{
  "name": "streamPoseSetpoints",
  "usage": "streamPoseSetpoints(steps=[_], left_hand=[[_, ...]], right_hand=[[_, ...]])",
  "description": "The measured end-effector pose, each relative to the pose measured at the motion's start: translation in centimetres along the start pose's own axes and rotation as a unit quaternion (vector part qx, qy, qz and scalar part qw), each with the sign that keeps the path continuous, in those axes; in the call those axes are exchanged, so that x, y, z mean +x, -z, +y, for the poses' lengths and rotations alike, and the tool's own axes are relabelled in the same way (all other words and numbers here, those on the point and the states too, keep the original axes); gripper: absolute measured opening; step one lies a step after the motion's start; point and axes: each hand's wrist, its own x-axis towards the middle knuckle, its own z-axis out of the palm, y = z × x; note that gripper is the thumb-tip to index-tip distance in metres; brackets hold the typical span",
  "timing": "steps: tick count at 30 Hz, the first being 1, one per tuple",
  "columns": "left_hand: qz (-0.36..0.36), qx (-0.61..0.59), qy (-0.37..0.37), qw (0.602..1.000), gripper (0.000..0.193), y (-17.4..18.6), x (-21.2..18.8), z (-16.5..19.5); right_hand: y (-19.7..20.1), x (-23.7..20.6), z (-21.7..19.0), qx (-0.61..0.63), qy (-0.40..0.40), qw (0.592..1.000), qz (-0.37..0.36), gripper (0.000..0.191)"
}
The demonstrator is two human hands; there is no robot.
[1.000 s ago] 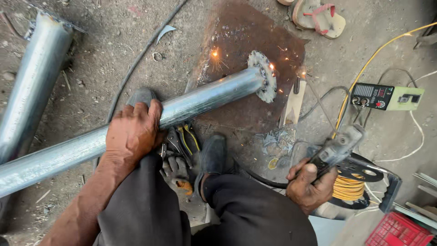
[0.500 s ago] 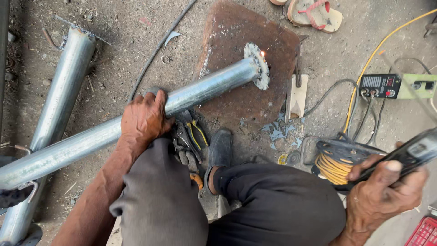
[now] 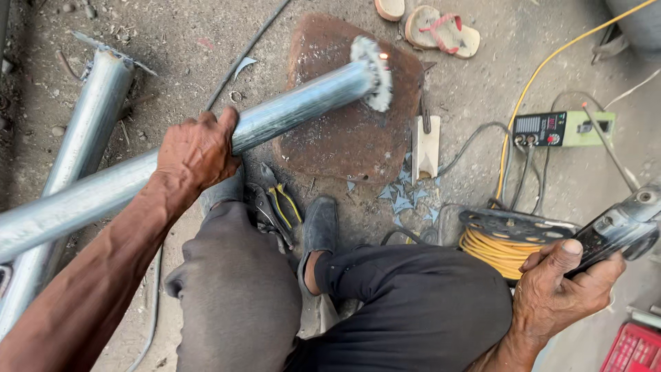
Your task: The person welds a circular metal flange onto the end of a cylindrical metal pipe using a handheld welding torch. They hold the pipe steady with one hand and guide the torch around the joint with the other, producing sparks and smoke. After finishing one pipe, they set it aside and pick up another pipe to repeat the welding process.
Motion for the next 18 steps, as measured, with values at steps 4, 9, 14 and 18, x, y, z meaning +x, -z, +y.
streamPoseSetpoints(steps=[4,9,14,18], left_hand=[[0.108,0.039,-0.036,0.993,0.074,4.3,-2.0,0.1],[0.221,0.117,-0.091,0.964,0.068,10.3,-5.1,1.3],[0.423,0.212,-0.144,0.869,0.061,14.6,-7.7,3.6],[0.472,0.237,-0.164,0.833,0.055,17.2,-9.5,6.2]], right_hand=[[-0.3,1.1,2.1,-0.018,-0.013,0.999,0.028,0.048],[-0.6,2.4,4.2,0.035,-0.089,0.994,0.051,0.029],[-0.6,2.7,5.8,0.125,-0.155,0.977,0.076,0.020],[-1.4,1.8,5.8,0.128,-0.179,0.970,0.105,0.022]])
